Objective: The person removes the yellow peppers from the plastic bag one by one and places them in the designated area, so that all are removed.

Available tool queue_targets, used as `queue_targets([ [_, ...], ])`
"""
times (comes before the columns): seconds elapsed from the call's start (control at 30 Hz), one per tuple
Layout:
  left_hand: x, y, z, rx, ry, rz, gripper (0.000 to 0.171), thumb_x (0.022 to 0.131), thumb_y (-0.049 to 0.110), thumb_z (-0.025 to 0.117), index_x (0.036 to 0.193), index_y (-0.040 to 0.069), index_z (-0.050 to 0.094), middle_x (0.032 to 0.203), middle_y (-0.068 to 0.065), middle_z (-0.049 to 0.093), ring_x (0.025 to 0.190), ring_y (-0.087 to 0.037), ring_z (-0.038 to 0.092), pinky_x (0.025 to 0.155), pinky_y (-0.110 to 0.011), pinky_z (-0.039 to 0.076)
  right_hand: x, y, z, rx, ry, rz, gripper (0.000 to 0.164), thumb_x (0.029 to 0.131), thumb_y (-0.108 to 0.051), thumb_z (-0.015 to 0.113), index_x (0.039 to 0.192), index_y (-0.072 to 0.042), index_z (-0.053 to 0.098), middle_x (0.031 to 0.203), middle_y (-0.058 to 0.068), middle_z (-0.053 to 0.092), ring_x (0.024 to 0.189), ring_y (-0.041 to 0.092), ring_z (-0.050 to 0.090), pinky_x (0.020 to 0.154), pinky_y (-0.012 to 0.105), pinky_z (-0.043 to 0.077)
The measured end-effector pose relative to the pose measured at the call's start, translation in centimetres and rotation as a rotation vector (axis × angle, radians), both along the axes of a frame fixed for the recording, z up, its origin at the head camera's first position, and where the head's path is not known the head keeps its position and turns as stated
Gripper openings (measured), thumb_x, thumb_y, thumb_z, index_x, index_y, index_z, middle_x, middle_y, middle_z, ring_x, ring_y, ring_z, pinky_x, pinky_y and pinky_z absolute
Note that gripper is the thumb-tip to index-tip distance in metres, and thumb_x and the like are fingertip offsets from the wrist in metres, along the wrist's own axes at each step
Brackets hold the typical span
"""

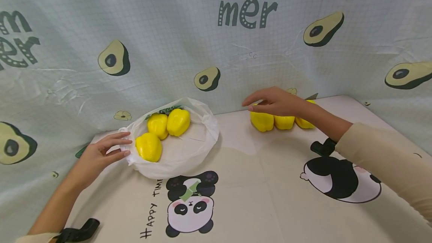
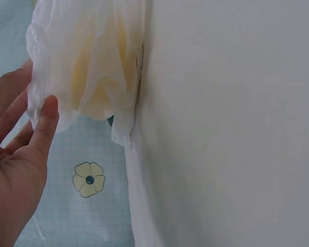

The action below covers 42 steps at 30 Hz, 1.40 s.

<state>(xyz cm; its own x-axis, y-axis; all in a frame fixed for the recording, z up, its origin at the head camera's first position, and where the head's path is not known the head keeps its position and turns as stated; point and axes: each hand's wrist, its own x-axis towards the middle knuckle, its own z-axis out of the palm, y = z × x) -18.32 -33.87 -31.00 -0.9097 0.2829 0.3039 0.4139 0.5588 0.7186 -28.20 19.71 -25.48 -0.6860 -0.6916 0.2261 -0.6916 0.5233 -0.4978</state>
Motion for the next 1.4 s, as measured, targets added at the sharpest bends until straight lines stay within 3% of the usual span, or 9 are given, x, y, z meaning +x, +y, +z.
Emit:
queue_targets([
  [0.5,0.1,0.3,0.2,-0.024,-0.015,0.016,0.035,0.097,0.014,0.071,0.128,-0.001,0.066,0.147,0.004,0.051,0.127,0.011,0.044,0.093,-0.006,0.046,-1.4,-5.3,0.9,0.020,-0.003,0.166,0.030,0.103,-0.022,0.063,0.130,-0.013,0.069,0.133,0.003,0.067,0.122,0.019,0.063,0.101,0.036,0.054],
  [0.8,0.2,0.1,0.0,-0.008,-0.014,0.016,0.035,0.096,0.012,0.071,0.128,-0.002,0.066,0.145,0.007,0.051,0.126,0.010,0.044,0.094,-0.006,0.045,-1.7,-8.9,0.8,0.034,-0.017,0.245,0.032,0.102,-0.020,0.063,0.132,-0.008,0.066,0.133,0.006,0.067,0.121,0.018,0.064,0.098,0.033,0.055],
  [1.13,0.1,0.3,0.1,-0.059,-0.011,0.045,0.036,0.096,0.018,0.072,0.128,0.002,0.068,0.148,0.000,0.051,0.125,0.013,0.043,0.093,-0.004,0.044,-1.9,-12.8,0.8,0.095,-0.032,0.261,0.033,0.102,-0.023,0.065,0.133,-0.012,0.066,0.132,0.003,0.067,0.120,0.012,0.063,0.097,0.024,0.054],
  [1.4,-0.1,0.4,0.1,-0.083,-0.007,0.050,0.036,0.095,0.019,0.074,0.127,0.004,0.068,0.148,-0.002,0.051,0.124,0.014,0.042,0.092,-0.003,0.043,-2.4,-16.1,0.8,0.127,-0.036,0.298,0.036,0.101,-0.020,0.065,0.135,-0.007,0.064,0.136,0.008,0.064,0.121,0.016,0.061,0.097,0.023,0.053],
])
